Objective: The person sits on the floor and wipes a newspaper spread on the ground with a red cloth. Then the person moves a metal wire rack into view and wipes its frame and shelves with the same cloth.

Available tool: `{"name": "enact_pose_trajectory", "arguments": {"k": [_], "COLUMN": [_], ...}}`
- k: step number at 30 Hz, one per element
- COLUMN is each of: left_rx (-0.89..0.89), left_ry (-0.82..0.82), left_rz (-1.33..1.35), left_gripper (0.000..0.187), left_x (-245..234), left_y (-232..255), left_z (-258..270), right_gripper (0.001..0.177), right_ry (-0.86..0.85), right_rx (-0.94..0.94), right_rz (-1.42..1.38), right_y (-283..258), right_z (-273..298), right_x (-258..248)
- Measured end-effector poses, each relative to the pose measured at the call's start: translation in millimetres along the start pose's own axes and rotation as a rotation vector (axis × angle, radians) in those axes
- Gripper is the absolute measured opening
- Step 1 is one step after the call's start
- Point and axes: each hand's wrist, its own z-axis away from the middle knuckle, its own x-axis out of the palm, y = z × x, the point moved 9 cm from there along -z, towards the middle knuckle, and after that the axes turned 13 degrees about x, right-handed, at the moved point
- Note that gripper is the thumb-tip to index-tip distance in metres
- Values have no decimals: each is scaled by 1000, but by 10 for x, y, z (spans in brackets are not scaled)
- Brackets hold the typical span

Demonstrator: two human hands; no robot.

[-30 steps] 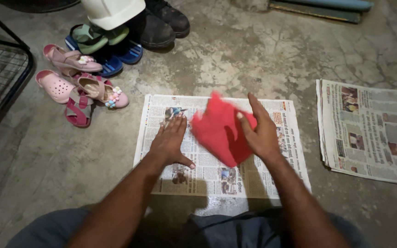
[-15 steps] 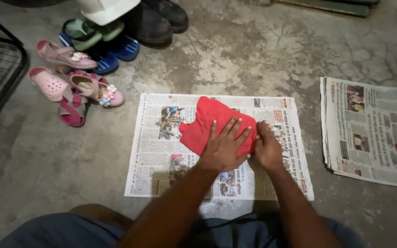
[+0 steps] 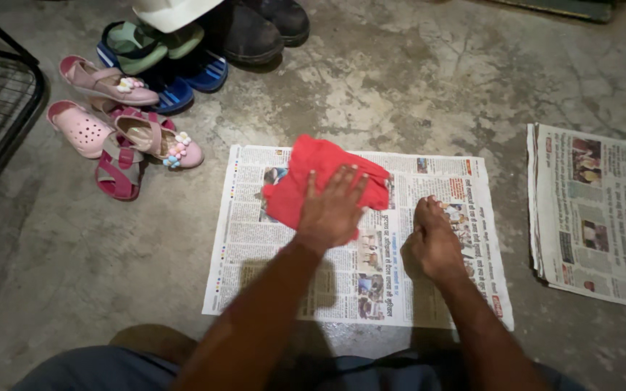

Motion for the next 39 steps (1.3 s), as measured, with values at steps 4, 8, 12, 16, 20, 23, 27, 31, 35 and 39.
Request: {"name": "enact_pose_trajectory", "arguments": {"k": [4,8,12,16,20,23,27,31,35,39], "left_rx": [-145,-303,-408,-535,-502,-226,-205,-248,129,238], "left_ry": [-16,-6,234,608,974,1290,1122,498,310,276], "left_rz": [-29,-30,-69,73,100,581,1005,887,592,227], "left_gripper": [65,66,62,40,13,26,25,49,69,68], "left_x": [-121,-70,55,-15,-721,-1362,-1619,-1212,-634,-29], "left_y": [-451,-997,-1525,-1829,-1833,-1709,-1084,-153,481,589], "left_z": [275,482,665,1080,1407,1470,1311,1012,769,461], "right_gripper": [60,62,61,65,74,78,82,79,73,72], "right_ry": [-10,-18,-38,-43,-83,-77,-101,-81,-29,-19], "right_rx": [27,-12,26,58,153,158,170,81,48,46], "right_rz": [55,57,87,112,204,224,201,189,209,254], "right_y": [-46,-15,1,-40,37,63,133,228,321,283], "right_z": [-10,-27,-21,-6,-39,-80,-94,-156,-171,-166], "right_x": [3,27,71,70,138,162,228,258,318,319]}}
